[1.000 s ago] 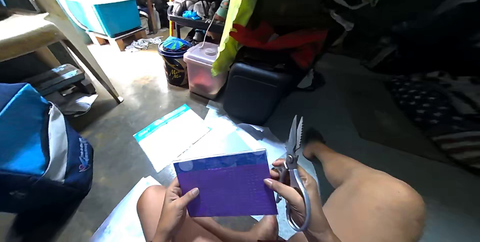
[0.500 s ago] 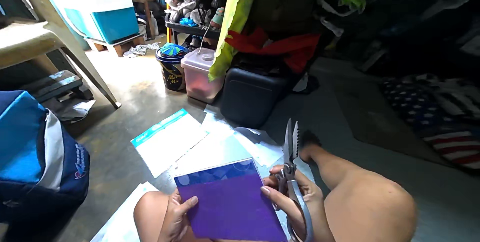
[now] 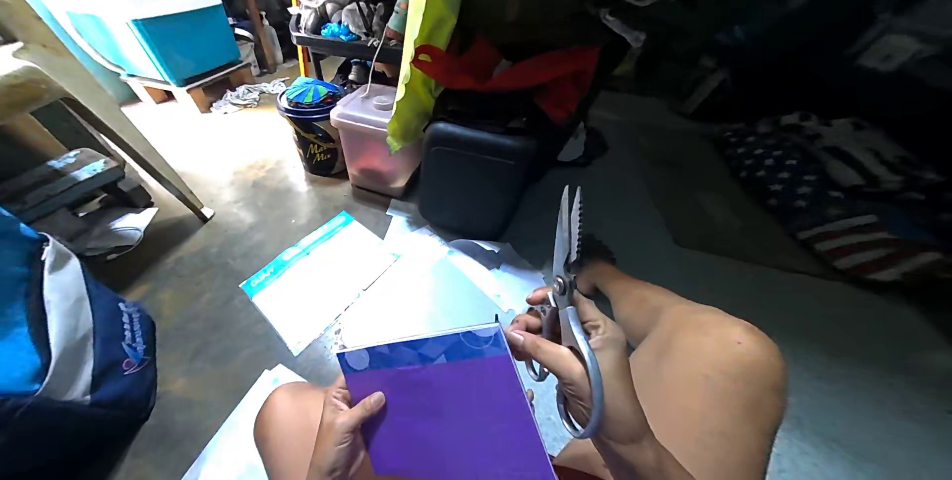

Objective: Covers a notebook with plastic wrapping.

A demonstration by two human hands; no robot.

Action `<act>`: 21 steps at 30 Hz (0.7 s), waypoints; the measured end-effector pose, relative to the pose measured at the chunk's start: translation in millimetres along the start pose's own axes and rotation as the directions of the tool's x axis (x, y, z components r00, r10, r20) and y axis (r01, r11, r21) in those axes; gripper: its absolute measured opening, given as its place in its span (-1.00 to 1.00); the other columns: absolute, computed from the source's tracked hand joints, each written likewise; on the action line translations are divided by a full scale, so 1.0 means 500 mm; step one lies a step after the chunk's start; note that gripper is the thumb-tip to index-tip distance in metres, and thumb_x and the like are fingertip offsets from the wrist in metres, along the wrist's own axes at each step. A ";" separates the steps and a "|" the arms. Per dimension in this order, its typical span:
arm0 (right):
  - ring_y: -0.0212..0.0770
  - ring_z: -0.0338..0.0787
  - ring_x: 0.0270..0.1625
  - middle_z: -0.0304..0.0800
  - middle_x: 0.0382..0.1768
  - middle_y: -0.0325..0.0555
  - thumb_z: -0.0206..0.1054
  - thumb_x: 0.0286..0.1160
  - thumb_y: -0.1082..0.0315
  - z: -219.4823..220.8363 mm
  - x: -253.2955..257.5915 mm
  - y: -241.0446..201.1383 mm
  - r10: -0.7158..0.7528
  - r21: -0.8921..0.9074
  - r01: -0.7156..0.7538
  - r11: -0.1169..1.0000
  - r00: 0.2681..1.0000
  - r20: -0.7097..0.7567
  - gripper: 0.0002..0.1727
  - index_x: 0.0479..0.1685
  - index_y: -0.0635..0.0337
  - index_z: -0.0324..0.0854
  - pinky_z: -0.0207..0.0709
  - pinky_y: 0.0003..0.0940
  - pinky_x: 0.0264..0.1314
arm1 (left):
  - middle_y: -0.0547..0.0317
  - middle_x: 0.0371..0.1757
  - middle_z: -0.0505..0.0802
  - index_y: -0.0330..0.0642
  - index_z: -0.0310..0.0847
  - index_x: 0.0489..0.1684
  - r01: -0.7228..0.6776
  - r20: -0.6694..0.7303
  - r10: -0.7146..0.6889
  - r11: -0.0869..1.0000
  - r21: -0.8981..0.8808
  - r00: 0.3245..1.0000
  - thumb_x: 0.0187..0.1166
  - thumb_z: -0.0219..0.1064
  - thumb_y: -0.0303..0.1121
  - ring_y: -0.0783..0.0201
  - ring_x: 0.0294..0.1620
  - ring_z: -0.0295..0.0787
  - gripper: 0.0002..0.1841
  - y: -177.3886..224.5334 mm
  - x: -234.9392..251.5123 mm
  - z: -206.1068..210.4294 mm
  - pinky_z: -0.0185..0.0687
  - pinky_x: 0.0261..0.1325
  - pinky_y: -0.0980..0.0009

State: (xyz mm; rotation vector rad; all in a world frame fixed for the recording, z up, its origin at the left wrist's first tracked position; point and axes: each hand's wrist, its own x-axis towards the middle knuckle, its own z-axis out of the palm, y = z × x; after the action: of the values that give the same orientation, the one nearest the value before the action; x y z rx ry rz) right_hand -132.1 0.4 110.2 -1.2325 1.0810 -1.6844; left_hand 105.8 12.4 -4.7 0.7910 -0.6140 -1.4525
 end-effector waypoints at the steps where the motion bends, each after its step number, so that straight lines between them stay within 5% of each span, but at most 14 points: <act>1: -0.42 0.83 -0.51 0.87 -0.51 -0.33 0.44 0.02 0.69 0.001 0.000 -0.001 0.000 0.000 0.000 1.000 1.000 -0.005 -0.55 -0.01 0.23 0.54 0.74 -0.56 -0.45 | 0.15 -0.28 0.97 -0.21 0.69 -0.10 -0.002 0.001 0.002 1.000 0.004 1.000 0.20 0.28 -0.80 0.40 -0.29 0.94 -0.63 0.001 0.000 0.001 0.88 -0.14 0.43; 6: -0.39 0.85 -0.51 0.89 -0.50 -0.28 0.43 0.07 0.69 -0.003 0.001 -0.002 0.036 0.012 -0.036 0.999 0.999 -0.001 -0.56 0.02 0.26 0.52 0.73 -0.56 -0.47 | 0.13 -0.28 0.96 -0.24 0.68 -0.09 0.029 -0.016 -0.029 1.000 0.006 0.999 0.20 0.27 -0.79 0.38 -0.30 0.94 -0.64 -0.001 0.000 0.001 0.88 -0.15 0.42; 11: -0.25 0.96 -0.32 0.96 -0.26 -0.13 0.37 0.34 0.55 -0.022 -0.011 0.006 0.093 -0.052 -0.093 0.994 0.996 0.005 -0.71 0.06 0.30 0.55 0.83 -0.46 -0.39 | 0.09 -0.28 0.95 -0.28 0.60 -0.04 0.106 -0.045 -0.107 0.994 -0.039 0.993 0.31 0.15 -0.81 0.34 -0.31 0.94 -0.66 0.004 -0.004 0.010 0.90 -0.18 0.39; 14: -0.36 0.93 -0.33 0.96 -0.20 -0.22 0.35 0.45 0.44 -0.038 -0.032 0.016 0.126 -0.164 -0.119 0.979 0.991 0.034 -0.75 0.07 0.28 0.59 0.80 -0.52 -0.38 | 0.08 -0.28 0.95 -0.28 0.58 -0.02 0.118 -0.057 -0.123 0.990 -0.080 0.991 0.36 0.12 -0.82 0.32 -0.31 0.94 -0.66 0.004 -0.005 0.014 0.90 -0.17 0.37; 17: -0.57 0.76 -0.53 0.87 -0.35 -0.41 0.39 0.32 0.49 -0.053 -0.059 0.017 0.209 -0.283 -0.181 0.942 0.975 0.073 -0.73 0.01 0.28 0.63 0.65 -0.64 -0.51 | 0.07 -0.28 0.95 -0.27 0.56 -0.02 0.137 -0.064 -0.146 0.982 -0.128 0.987 0.37 0.09 -0.82 0.30 -0.31 0.94 -0.66 0.002 -0.005 0.013 0.90 -0.17 0.36; 21: -0.65 0.71 -0.39 0.82 -0.28 -0.45 0.39 0.16 0.56 -0.080 -0.084 0.017 0.297 -0.398 -0.190 0.897 0.928 0.225 -0.59 0.11 0.34 0.60 0.61 -0.67 -0.35 | 0.07 -0.26 0.96 -0.24 0.58 -0.01 0.128 -0.049 -0.138 0.977 -0.170 0.989 0.38 0.08 -0.82 0.30 -0.28 0.95 -0.64 0.001 -0.003 0.012 0.90 -0.14 0.36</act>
State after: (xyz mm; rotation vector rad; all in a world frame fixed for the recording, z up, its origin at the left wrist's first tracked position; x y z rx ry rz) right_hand -159.9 43.7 82.2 -1.4475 1.3514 -1.1021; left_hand 101.4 13.5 -0.3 0.7534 -0.3934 -1.5737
